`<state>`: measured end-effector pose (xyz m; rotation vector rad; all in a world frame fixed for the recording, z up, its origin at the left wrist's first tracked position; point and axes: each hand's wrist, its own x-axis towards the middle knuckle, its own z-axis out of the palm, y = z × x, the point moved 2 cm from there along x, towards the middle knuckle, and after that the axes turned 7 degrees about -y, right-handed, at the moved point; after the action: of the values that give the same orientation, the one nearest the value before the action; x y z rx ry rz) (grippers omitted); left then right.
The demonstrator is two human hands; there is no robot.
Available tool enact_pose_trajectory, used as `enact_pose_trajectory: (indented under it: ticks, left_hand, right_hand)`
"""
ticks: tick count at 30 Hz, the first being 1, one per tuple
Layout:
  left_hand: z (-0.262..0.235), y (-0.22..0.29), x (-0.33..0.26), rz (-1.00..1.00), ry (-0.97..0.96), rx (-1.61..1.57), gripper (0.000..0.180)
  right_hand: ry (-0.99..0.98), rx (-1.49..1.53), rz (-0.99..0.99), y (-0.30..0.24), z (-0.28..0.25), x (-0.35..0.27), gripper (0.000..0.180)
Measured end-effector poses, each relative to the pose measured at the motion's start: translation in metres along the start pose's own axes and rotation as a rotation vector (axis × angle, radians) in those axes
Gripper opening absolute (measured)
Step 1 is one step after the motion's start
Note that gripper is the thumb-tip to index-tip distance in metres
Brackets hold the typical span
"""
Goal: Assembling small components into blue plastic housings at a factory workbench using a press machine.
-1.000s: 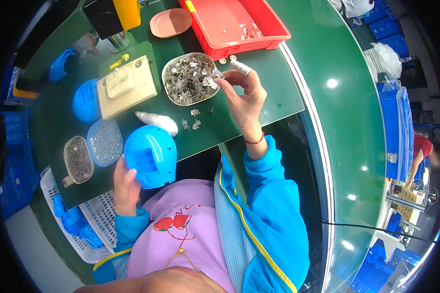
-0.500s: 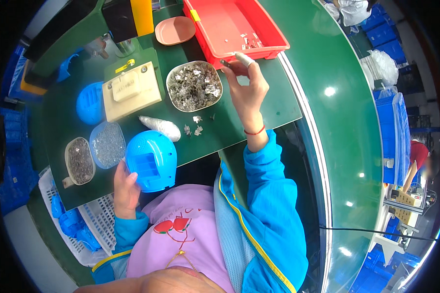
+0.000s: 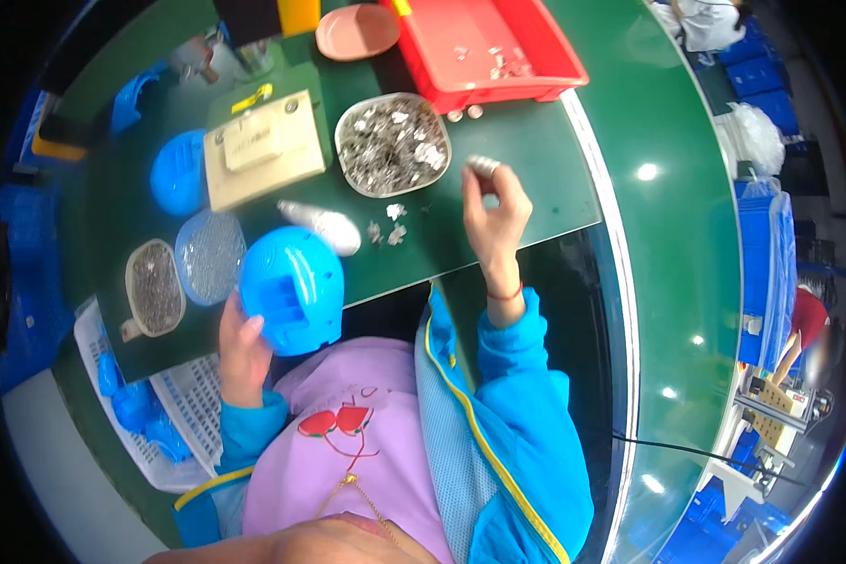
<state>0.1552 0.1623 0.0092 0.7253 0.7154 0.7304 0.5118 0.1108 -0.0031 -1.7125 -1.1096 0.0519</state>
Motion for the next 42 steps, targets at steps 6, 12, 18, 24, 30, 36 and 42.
enact_pose_trajectory:
  ticks: [6,12,18,24,30,36,42]
  left_hand:
    - [0.011,0.009,0.012,0.013,-0.020,0.044,0.079]
    - [0.015,0.004,0.009,0.003,0.008,0.019,0.080]
    - [0.015,0.004,0.003,0.002,0.032,0.034,0.083]
    - [0.013,0.002,0.007,-0.007,0.013,0.047,0.084]
    - [0.015,0.003,0.005,0.018,0.043,0.025,0.080]
    - [0.024,-0.002,0.007,0.120,0.071,0.065,0.074]
    - [0.044,-0.003,0.009,0.331,0.056,0.220,0.082]
  right_hand:
    - [-0.237,-0.289,-0.129,-0.015,0.014,-0.051,0.035]
    - [-0.277,-0.184,0.041,-0.016,0.024,-0.042,0.021]
    - [-0.385,-0.104,0.042,-0.017,0.016,-0.038,0.010]
    - [-0.523,-0.122,0.066,-0.004,0.012,-0.011,0.017]
    - [-0.260,-0.035,0.131,-0.010,0.006,-0.042,0.018]
    - [-0.136,-0.125,-0.022,-0.025,0.024,-0.049,0.015]
    - [-0.183,0.290,-0.106,-0.093,0.020,-0.071,0.022]
